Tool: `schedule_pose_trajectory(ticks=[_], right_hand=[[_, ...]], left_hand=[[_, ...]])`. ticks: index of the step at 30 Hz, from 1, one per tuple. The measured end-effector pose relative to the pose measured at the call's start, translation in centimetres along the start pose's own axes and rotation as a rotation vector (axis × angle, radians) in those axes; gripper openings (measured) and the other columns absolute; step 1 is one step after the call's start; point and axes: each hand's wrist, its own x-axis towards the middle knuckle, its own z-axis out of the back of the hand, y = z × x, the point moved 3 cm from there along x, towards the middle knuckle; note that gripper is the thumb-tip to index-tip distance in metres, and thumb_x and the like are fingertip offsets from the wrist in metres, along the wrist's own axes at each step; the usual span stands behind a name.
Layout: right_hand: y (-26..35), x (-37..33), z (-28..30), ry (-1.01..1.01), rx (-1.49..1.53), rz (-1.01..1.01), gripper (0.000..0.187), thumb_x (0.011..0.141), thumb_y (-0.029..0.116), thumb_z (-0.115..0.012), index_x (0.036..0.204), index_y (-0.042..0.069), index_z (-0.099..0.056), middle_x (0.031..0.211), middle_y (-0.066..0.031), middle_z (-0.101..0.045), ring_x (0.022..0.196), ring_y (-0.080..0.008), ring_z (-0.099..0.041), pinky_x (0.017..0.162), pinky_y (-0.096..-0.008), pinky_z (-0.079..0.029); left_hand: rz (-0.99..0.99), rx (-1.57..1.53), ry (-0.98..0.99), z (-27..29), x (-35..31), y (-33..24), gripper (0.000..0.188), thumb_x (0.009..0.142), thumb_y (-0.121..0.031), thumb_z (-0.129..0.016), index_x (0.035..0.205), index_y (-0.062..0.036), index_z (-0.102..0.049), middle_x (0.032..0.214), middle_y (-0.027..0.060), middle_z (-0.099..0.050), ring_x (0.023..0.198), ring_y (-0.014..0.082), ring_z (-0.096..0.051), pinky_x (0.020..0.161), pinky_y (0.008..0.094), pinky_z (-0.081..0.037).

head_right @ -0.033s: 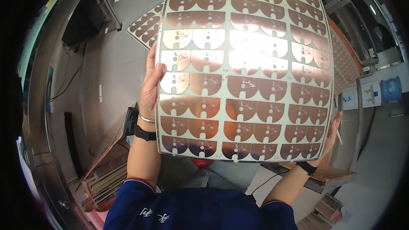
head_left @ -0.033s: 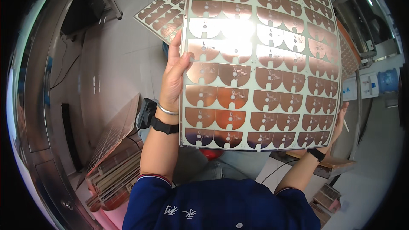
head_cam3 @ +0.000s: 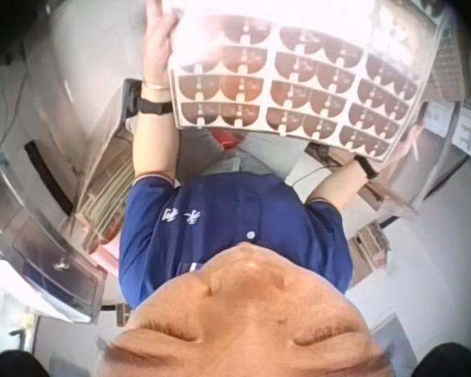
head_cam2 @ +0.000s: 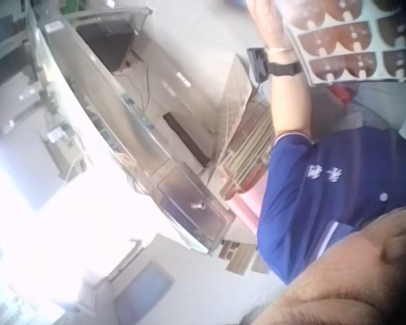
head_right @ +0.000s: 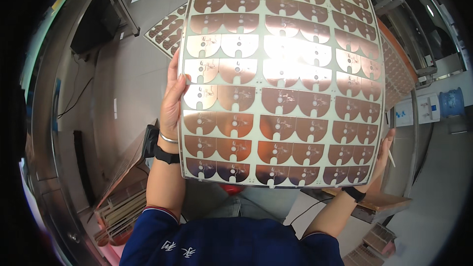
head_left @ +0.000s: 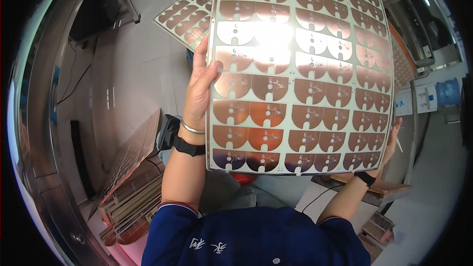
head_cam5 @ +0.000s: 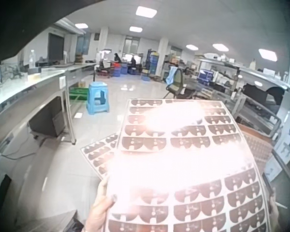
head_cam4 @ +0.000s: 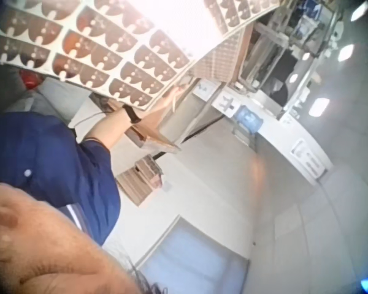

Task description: Inspecting large sheets of flexible printed circuits or antenna arrays by holding them up to the light and flipping through a stack.

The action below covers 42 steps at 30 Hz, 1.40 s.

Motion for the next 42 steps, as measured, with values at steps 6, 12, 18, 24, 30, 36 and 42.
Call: schedule_pose_trajectory(ticks=[6,12,18,24,30,36,42], right_hand=[[0.0,0.3,-0.5,0.04,0.009,0.01,0.035,0.096,0.017,-0.036,0.13,0.017,-0.038,0.124,-0.0163,-0.05,0.107,-0.0231,-0.057,0.083,-0.0367,-0.055],[1.0,1.4,-5.0,0.134,-0.01,-0.068,0.046,0.096,0.024,-0.038,0.136,0.004,-0.031,0.129,-0.0161,-0.046,0.113,-0.0214,-0.052,0.092,-0.0338,-0.049],[2.3,5.7,-2.7,0.25,-0.301,-0.094,0.045,0.096,0.029,-0.042,0.126,-0.004,-0.04,0.118,-0.0143,-0.054,0.102,-0.0162,-0.057,0.084,-0.0276,-0.049],[3.0,6.2,-3.8,0.232,-0.481,-0.001,0.042,0.094,0.03,-0.046,0.118,-0.005,-0.048,0.105,-0.0118,-0.06,0.092,-0.0129,-0.059,0.078,-0.0232,-0.047],[3.0,6.3,-5.3,0.23,-0.459,0.02,0.048,0.092,0.032,-0.049,0.12,-0.006,-0.047,0.106,-0.0132,-0.061,0.091,-0.0135,-0.06,0.078,-0.0237,-0.048],[2.9,6.7,-5.1,0.27,-0.472,-0.002,0.048,0.091,0.032,-0.05,0.119,-0.008,-0.047,0.105,-0.0135,-0.061,0.09,-0.0141,-0.06,0.079,-0.0247,-0.048],[2.9,7.0,-4.7,0.291,-0.48,-0.007,0.047,0.091,0.029,-0.05,0.12,-0.008,-0.048,0.106,-0.0125,-0.06,0.092,-0.0144,-0.059,0.08,-0.0245,-0.046]], left_hand=[[0.002,0.028,-0.034,-0.6,0.1,-0.2,0.057,0.091,-0.01,-0.046,0.141,-0.0094,-0.02,0.137,0.0109,-0.038,0.122,0.0186,-0.042,0.102,0.0325,-0.035],[0.029,0.051,-0.052,-0.4,1.8,-0.4,0.055,0.09,-0.01,-0.046,0.14,-0.0075,-0.023,0.139,0.0123,-0.034,0.126,0.02,-0.037,0.105,0.0349,-0.031],[0.047,0.097,-0.059,-1.0,3.0,0.1,0.056,0.09,-0.012,-0.049,0.14,-0.005,-0.024,0.139,0.0127,-0.035,0.127,0.0212,-0.037,0.105,0.0352,-0.03],[0.075,0.146,-0.039,-0.2,3.8,0.7,0.058,0.089,-0.012,-0.052,0.139,-0.0015,-0.023,0.138,0.0135,-0.036,0.125,0.0211,-0.04,0.103,0.0345,-0.033],[0.163,-0.015,-0.045,1.8,5.3,-0.2,0.046,0.094,-0.022,-0.045,0.132,0.0022,-0.034,0.128,0.0169,-0.048,0.117,0.0228,-0.049,0.099,0.036,-0.04],[0.133,0.157,-0.148,1.2,6.3,-0.5,0.035,0.097,-0.026,-0.041,0.116,0.0026,-0.048,0.111,0.0128,-0.058,0.094,0.0166,-0.06,0.079,0.0281,-0.05],[0.082,0.251,-0.205,0.6,7.1,-1.0,0.027,0.095,-0.024,-0.048,0.105,0.0002,-0.055,0.099,0.0057,-0.062,0.087,0.0095,-0.058,0.076,0.0221,-0.046]])
